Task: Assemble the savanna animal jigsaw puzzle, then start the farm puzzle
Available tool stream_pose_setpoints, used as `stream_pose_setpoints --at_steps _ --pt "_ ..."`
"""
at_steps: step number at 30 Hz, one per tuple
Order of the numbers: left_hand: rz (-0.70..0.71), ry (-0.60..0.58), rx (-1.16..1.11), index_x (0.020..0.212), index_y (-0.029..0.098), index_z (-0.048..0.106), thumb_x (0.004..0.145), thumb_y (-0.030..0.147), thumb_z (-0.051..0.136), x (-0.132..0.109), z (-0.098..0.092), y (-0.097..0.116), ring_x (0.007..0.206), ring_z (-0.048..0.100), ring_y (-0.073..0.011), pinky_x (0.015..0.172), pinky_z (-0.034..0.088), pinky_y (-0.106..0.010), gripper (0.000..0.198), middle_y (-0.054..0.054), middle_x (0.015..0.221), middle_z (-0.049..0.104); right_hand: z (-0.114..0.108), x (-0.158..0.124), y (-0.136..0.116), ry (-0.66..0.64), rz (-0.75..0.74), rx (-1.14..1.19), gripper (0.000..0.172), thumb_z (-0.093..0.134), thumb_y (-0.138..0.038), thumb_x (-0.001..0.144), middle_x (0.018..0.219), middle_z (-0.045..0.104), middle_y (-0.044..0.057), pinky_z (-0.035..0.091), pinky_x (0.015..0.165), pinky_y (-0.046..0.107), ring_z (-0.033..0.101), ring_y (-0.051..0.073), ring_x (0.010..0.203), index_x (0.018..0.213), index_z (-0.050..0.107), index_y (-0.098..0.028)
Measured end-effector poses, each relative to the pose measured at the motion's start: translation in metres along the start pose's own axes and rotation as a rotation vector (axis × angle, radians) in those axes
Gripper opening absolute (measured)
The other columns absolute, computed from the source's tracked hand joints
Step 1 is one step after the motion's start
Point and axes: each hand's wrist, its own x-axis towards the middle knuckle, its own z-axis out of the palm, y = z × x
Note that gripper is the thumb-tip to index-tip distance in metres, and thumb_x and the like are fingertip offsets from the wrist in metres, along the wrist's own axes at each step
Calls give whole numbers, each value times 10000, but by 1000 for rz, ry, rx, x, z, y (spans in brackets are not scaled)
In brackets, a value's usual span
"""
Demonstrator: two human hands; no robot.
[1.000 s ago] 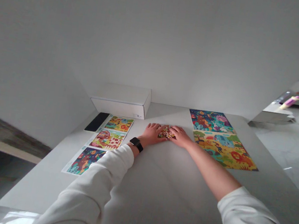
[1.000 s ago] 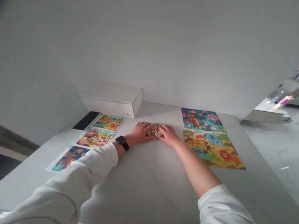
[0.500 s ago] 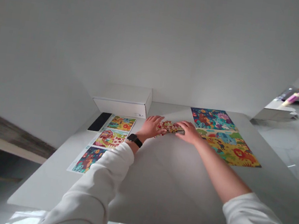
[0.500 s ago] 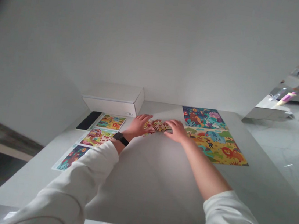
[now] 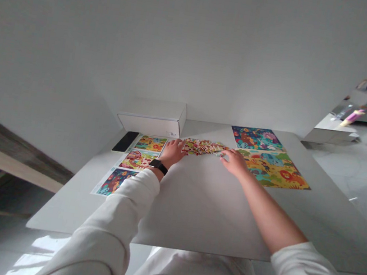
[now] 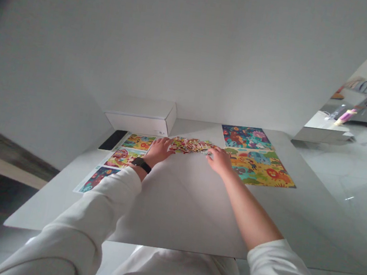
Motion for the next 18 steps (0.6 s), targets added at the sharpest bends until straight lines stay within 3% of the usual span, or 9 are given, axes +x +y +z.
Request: stream_pose_setpoints --at_steps 5,7,9,12,15,18 --pt "90 60 -126 1538 214 618 975 356 702 13 -15 11 1380 594 -366 1172 474 -498 587 -162 1499 643 -9 17 -24 -17 90 -79 328 666 -235 1007 1285 760 153 537 1041 434 689 333 1192 1315 780 -211" --pt "142 138 -244 1436 198 692 993 329 671 16 -21 18 1323 639 -316 1161 492 -441 462 -144 1407 697 -12 23 -29 26 115 -64 317 640 -210 1011 1258 760 171 541 1041 463 687 349 1173 1292 784 -189" --pt "167 220 -348 1354 181 728 1025 292 613 20 -27 25 1256 675 -273 1131 510 -393 366 -132 1320 732 -14 25 -41 114 46 6 306 607 -204 1026 1231 761 169 540 1056 481 683 345 1162 1276 782 -187" --pt "113 260 -342 1337 174 732 1042 244 567 27 -34 32 1214 683 -269 1087 519 -386 345 -137 1277 738 -20 19 -77 218 -312 131 306 640 -257 1038 1293 744 146 498 1140 494 650 328 1242 1318 756 -215" --pt "78 112 -132 1355 198 729 1030 213 573 36 -36 42 1239 653 -309 1051 507 -424 361 -152 1326 719 -26 10 -127 190 -783 174 623 787 -464 972 1543 643 140 378 1270 551 518 359 1466 1528 622 -237" --pt "94 25 8 1304 181 746 1007 176 571 46 -34 56 1278 610 -359 1044 474 -479 345 -188 1355 698 -30 4 -173 124 -1070 153 794 773 -534 974 1681 526 168 303 1318 571 382 375 1598 1639 498 -198"
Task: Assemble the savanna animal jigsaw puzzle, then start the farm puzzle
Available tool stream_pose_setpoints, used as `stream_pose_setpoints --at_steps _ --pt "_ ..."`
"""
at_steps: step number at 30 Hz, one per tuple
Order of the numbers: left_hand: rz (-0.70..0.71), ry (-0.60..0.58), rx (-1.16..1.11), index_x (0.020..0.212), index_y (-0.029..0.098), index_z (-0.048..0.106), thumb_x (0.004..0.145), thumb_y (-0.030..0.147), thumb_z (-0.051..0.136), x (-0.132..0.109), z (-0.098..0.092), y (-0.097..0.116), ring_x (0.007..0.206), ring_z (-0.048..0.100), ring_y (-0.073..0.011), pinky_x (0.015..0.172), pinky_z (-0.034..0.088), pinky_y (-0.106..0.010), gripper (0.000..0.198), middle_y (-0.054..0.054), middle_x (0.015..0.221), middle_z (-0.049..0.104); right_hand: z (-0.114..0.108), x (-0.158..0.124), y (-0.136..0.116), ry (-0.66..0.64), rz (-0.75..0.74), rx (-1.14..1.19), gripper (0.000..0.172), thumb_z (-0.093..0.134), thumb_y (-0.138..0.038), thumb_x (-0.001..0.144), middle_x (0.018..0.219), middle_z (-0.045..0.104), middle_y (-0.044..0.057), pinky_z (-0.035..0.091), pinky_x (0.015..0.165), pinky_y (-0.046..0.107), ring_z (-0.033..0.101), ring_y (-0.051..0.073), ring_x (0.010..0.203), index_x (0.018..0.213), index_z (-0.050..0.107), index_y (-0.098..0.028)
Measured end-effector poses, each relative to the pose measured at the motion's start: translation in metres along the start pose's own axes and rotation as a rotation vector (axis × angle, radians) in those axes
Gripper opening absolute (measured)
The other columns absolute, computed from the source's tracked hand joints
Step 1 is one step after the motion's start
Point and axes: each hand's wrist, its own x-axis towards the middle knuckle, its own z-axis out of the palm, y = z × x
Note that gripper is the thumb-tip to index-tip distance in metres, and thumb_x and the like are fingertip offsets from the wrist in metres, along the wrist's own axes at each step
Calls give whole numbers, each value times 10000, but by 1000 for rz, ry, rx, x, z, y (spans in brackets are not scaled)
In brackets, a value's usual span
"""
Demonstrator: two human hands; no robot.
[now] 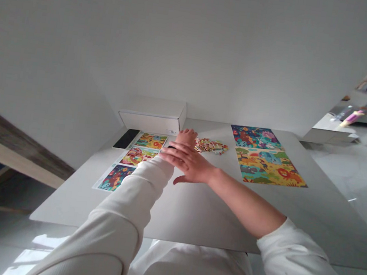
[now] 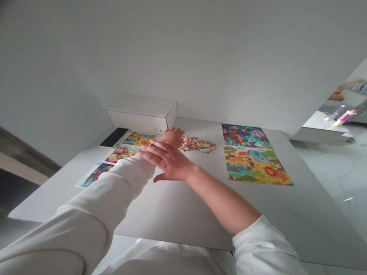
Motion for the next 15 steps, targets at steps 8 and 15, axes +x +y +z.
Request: stream_pose_setpoints --at_steps 8,15 --pt "115 63 83 1262 139 727 1016 253 572 23 8 9 1292 578 -399 1084 406 -526 312 -229 1338 678 -4 38 -98 44 -236 -65 480 641 -365 1080 1656 576 92 279 1357 511 420 243 1602 1555 605 -306" --pt "-88 275 -455 1262 173 718 973 245 633 -5 10 -14 1099 680 -281 983 522 -405 309 -159 1268 706 -1 -9 -39 79 16 -40 546 691 -471 1041 1512 696 69 330 1314 545 529 287 1501 1552 612 -297"
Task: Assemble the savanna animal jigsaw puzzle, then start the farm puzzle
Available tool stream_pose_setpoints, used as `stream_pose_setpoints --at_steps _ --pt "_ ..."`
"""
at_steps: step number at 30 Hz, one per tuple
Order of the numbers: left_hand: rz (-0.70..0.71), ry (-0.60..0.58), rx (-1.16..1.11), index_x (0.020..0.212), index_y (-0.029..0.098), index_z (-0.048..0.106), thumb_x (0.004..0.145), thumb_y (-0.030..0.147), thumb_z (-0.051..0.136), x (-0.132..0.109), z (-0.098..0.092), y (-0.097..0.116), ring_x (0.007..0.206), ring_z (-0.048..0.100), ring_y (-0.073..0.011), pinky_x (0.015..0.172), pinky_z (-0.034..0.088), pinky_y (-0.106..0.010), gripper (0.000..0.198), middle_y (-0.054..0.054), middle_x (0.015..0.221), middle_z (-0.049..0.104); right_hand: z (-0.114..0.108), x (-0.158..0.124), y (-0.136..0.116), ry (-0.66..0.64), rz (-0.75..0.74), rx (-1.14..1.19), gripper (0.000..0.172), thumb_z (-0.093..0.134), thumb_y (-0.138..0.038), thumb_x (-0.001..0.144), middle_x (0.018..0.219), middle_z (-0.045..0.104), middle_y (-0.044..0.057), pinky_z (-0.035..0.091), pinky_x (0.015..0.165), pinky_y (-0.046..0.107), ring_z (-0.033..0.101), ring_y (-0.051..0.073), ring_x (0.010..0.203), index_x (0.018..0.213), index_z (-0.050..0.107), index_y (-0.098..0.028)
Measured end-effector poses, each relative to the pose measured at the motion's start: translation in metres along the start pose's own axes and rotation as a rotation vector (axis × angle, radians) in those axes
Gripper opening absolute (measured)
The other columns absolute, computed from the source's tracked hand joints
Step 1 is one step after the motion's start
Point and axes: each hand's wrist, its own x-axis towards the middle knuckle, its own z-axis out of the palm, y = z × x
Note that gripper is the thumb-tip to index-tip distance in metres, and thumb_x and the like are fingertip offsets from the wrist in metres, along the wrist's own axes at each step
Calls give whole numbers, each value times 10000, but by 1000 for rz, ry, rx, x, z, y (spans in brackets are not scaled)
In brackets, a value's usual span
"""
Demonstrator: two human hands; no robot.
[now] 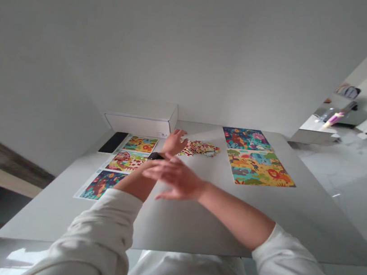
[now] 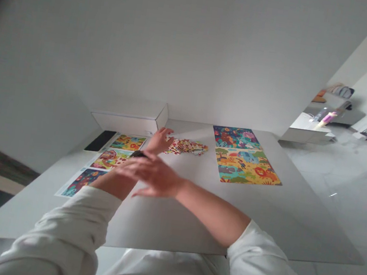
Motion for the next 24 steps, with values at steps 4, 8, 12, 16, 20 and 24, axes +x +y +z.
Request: stream_pose_setpoints --at_steps 4,8,12,16,20,24 --pt "-187 47 -508 1133 200 727 921 285 693 -44 -16 15 871 659 -188 787 530 -299 231 -63 1024 721 -9 -65 101 -15 745 -153 360 565 -252 1074 1278 783 115 444 1197 510 649 301 1286 1385 746 -263" --pt "-479 -90 -1105 1096 231 719 821 349 807 -83 -21 50 751 614 -119 610 480 -212 312 -13 988 686 -8 -102 150 -338 1079 -242 397 580 -164 1008 1243 780 140 487 1083 388 667 279 1183 1340 785 -237" --pt "-698 -134 -1497 1052 232 697 797 368 849 -98 -16 67 655 587 -83 509 426 -172 326 8 921 672 3 -113 160 -428 1111 -290 335 563 -235 1034 1193 777 120 489 994 339 672 244 1094 1217 843 -260" --pt "-871 -179 -1569 1015 226 701 840 310 780 -99 -8 58 595 576 -85 445 356 -161 209 2 829 682 3 -123 162 -158 1081 -354 334 541 -273 1045 1071 772 138 506 918 348 673 255 1001 1031 871 -221" --pt "-894 -294 -1542 1005 227 711 878 344 765 -105 -3 51 619 618 -101 430 352 -162 181 -26 859 717 -11 -129 147 106 1089 -249 317 555 -318 1031 1000 803 125 542 846 361 713 273 928 1059 859 -232" --pt "-857 -458 -1535 1008 222 723 899 448 795 -118 1 59 656 664 -110 430 375 -167 261 -42 928 741 -21 -126 102 175 1075 23 288 598 -382 1020 900 840 75 593 811 360 775 267 840 1087 853 -266"
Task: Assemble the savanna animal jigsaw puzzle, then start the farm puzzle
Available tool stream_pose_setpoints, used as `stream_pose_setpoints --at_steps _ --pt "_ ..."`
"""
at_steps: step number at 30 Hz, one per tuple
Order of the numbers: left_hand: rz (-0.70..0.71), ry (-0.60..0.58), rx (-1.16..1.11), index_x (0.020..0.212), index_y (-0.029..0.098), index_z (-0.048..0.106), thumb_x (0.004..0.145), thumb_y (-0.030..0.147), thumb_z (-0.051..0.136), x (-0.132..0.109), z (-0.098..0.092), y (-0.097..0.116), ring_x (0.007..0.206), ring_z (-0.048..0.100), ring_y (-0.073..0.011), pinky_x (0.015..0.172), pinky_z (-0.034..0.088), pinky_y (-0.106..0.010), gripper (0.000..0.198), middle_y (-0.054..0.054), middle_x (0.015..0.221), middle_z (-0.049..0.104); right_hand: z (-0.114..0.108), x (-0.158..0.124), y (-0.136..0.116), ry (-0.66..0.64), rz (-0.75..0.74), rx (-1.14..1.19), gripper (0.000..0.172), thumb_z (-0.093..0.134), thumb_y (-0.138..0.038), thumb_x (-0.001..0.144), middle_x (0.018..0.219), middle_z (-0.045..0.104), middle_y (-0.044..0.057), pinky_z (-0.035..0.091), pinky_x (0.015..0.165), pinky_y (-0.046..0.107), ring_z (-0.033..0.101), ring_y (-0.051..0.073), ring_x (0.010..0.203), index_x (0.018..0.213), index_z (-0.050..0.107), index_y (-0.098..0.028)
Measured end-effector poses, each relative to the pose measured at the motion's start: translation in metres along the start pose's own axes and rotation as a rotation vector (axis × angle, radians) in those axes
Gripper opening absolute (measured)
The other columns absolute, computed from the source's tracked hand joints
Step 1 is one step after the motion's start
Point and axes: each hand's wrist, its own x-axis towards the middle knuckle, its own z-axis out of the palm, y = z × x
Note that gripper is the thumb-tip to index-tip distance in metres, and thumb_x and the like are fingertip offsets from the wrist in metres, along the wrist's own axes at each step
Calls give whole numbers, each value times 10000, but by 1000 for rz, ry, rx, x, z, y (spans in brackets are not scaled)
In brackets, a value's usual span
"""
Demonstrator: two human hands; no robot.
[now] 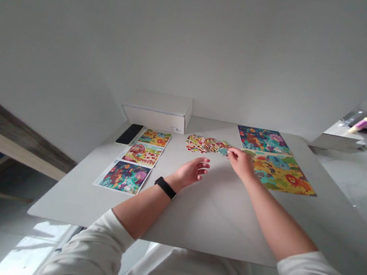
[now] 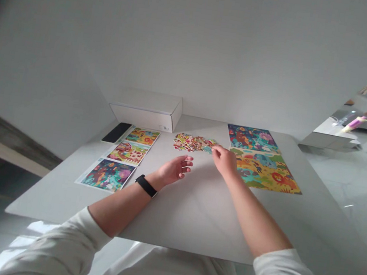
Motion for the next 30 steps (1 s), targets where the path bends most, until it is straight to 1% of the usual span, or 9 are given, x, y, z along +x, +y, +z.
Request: stream_pose_setpoints --at_steps 4,8,10,12,13,16,19,24,30 --pt "-8 -48 128 1044 217 721 860 561 854 -5 9 -15 728 713 -135 456 431 -179 413 -58 1015 756 1 -43 -31 -65 -59 171 315 587 -378 1027 1194 850 67 653 872 386 812 267 964 1200 834 -289" --pt "88 64 211 964 201 668 773 456 951 -6 11 -22 735 706 -120 512 463 -175 426 -46 989 746 10 -67 -42 -99 -140 250 342 574 -363 1024 1257 831 76 659 928 395 800 266 1069 1258 807 -276" --pt "135 119 247 914 197 634 761 449 956 -5 10 -22 720 700 -115 526 460 -171 437 -38 940 738 15 -71 -40 -83 -123 300 385 593 -369 1009 1222 833 89 657 910 396 800 254 1009 1341 756 -260" --pt "187 150 312 885 197 612 757 469 954 -4 9 -22 708 699 -116 525 449 -165 455 -26 892 728 20 -72 -37 -53 -33 349 442 641 -406 978 1137 835 85 650 864 386 785 233 895 1388 702 -251" --pt "210 157 352 878 198 606 753 474 955 -4 9 -22 699 698 -117 521 445 -163 462 -19 869 722 23 -72 -34 -45 27 375 444 664 -438 960 1076 831 72 643 834 376 771 224 847 1361 696 -251" --pt "234 146 457 871 200 605 751 466 957 -4 10 -23 674 690 -125 507 452 -168 457 -11 820 710 30 -71 -30 -86 193 494 352 679 -553 922 897 788 23 604 730 337 730 211 775 1112 702 -258" --pt "236 136 500 910 196 642 793 475 929 -4 11 -24 685 694 -131 509 472 -173 417 -27 839 722 32 -69 -28 -130 298 637 373 679 -624 884 813 745 2 553 647 307 693 201 722 956 650 -259" --pt "267 183 469 921 195 668 839 514 887 -5 12 -23 686 691 -120 512 477 -169 396 -34 883 723 31 -67 -28 -134 364 726 410 727 -643 813 808 725 -2 483 560 283 643 185 667 923 632 -260" --pt "266 195 459 889 194 661 818 498 893 -6 11 -21 679 683 -124 497 467 -174 389 -31 860 713 30 -68 -25 -151 370 701 357 723 -601 833 773 712 -13 471 551 269 634 180 662 913 640 -262"
